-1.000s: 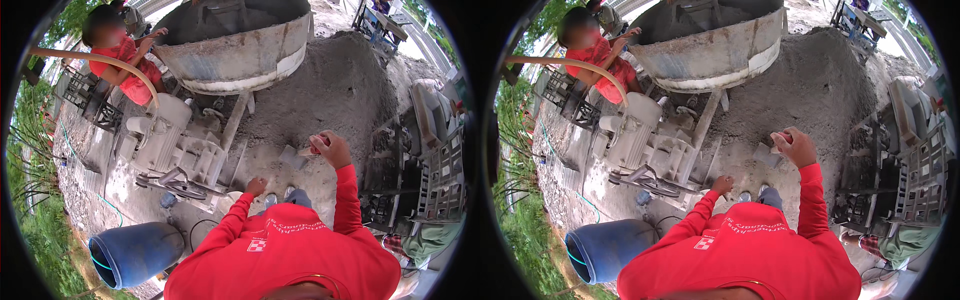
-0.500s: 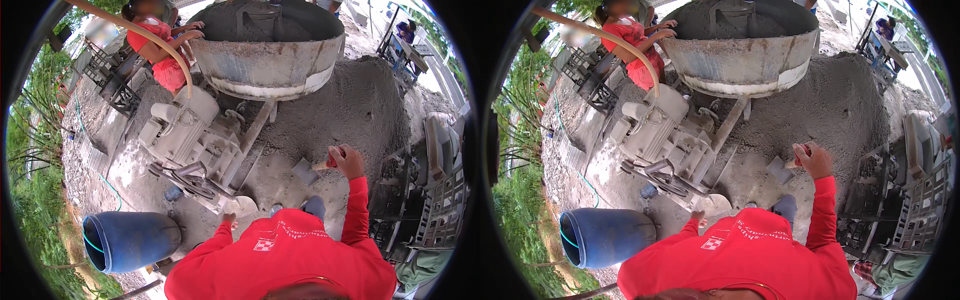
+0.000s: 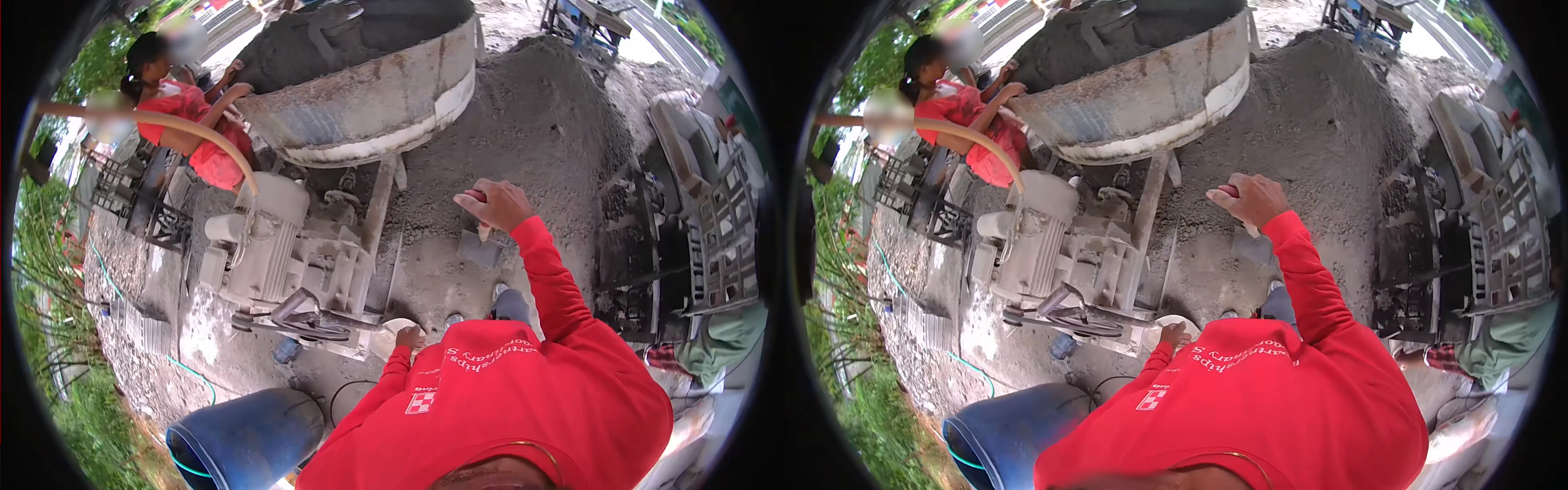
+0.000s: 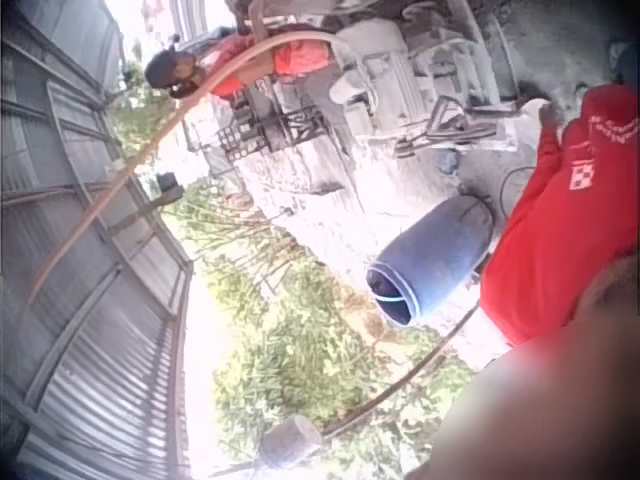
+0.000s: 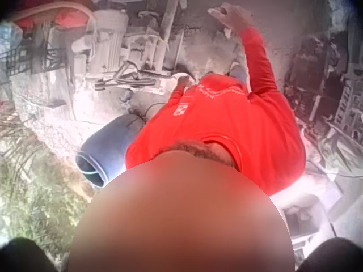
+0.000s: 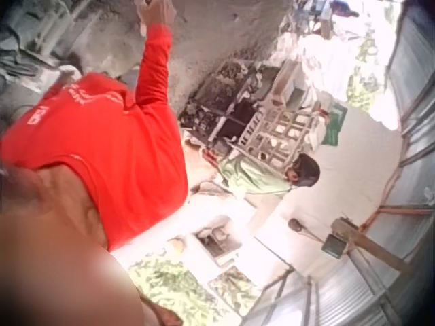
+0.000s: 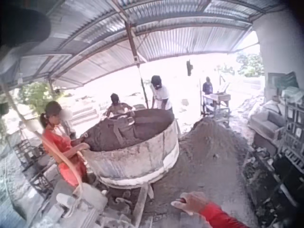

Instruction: Shovel concrete mixture from a pile on the ground.

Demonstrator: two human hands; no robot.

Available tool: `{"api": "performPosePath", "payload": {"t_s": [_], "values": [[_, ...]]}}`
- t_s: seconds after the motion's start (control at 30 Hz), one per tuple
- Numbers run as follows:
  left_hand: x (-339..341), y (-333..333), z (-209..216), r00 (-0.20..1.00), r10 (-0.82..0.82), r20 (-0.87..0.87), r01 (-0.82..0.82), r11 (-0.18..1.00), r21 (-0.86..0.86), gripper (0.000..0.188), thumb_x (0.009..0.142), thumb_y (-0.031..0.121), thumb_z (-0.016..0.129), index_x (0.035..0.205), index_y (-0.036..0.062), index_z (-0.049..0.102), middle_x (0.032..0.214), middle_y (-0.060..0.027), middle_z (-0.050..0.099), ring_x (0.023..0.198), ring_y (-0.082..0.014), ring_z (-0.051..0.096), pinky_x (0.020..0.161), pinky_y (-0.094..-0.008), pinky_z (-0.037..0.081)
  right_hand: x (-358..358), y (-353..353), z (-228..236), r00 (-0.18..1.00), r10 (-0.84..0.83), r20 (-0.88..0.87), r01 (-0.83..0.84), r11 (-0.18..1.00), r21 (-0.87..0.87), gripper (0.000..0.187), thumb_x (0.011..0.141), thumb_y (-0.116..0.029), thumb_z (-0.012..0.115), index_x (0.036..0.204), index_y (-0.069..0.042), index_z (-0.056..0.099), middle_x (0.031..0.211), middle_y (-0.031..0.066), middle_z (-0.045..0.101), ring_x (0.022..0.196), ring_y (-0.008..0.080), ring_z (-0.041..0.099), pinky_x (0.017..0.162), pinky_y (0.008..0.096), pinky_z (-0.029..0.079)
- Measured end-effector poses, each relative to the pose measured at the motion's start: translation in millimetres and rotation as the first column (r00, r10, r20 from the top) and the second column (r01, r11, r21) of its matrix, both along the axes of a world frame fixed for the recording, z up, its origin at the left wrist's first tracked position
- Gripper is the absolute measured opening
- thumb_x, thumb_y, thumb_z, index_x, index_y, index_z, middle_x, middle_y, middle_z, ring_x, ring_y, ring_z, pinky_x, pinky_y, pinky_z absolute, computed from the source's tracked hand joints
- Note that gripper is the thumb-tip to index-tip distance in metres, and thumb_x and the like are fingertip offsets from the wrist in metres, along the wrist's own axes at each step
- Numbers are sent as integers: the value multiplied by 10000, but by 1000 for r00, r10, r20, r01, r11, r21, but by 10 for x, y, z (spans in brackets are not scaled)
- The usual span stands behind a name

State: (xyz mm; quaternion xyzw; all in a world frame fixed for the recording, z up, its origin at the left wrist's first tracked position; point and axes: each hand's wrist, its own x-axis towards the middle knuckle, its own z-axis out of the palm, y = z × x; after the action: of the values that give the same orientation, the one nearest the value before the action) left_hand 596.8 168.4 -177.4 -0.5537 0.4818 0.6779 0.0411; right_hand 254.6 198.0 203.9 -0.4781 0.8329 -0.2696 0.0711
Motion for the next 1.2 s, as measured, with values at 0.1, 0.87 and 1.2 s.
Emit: {"api": "performPosePath", "payload": {"t_s": [0.1, 0.87, 1.2], "values": [[86, -30, 96, 993, -73, 91, 76, 997, -31, 375, 890, 361, 481, 1009, 11, 545, 841, -191, 656, 608, -246, 635, 478, -338, 503, 55, 137, -64, 999, 16, -44, -17, 1000, -9, 499, 804, -553, 557, 720, -66, 628, 649, 154, 627, 652, 340, 625, 614, 429, 476], [-877, -509, 64, 972, -188, -139, 192, 981, 12, 307, 914, 309, 438, 997, 34, 544, 829, -154, 660, 644, -250, 649, 483, -354, 521, 116, 1090, -149, 994, 41, 100, -37, 998, -41, 495, 775, -569, 597, 767, -75, 623, 628, 117, 615, 610, 322, 610, 568, 411, 463], [-2113, -146, 2906, 759, -329, -562, -106, 789, -605, 366, 929, 271, 506, 1183, 8, 529, 1003, -87, 631, 888, -168, 611, 745, -267, 480, -419, 904, -63, 967, 233, -101, -236, 971, -28, 518, 861, -551, 484, 833, -48, 607, 586, 155, 587, 565, 344, 590, 516, 440, 431]]}}
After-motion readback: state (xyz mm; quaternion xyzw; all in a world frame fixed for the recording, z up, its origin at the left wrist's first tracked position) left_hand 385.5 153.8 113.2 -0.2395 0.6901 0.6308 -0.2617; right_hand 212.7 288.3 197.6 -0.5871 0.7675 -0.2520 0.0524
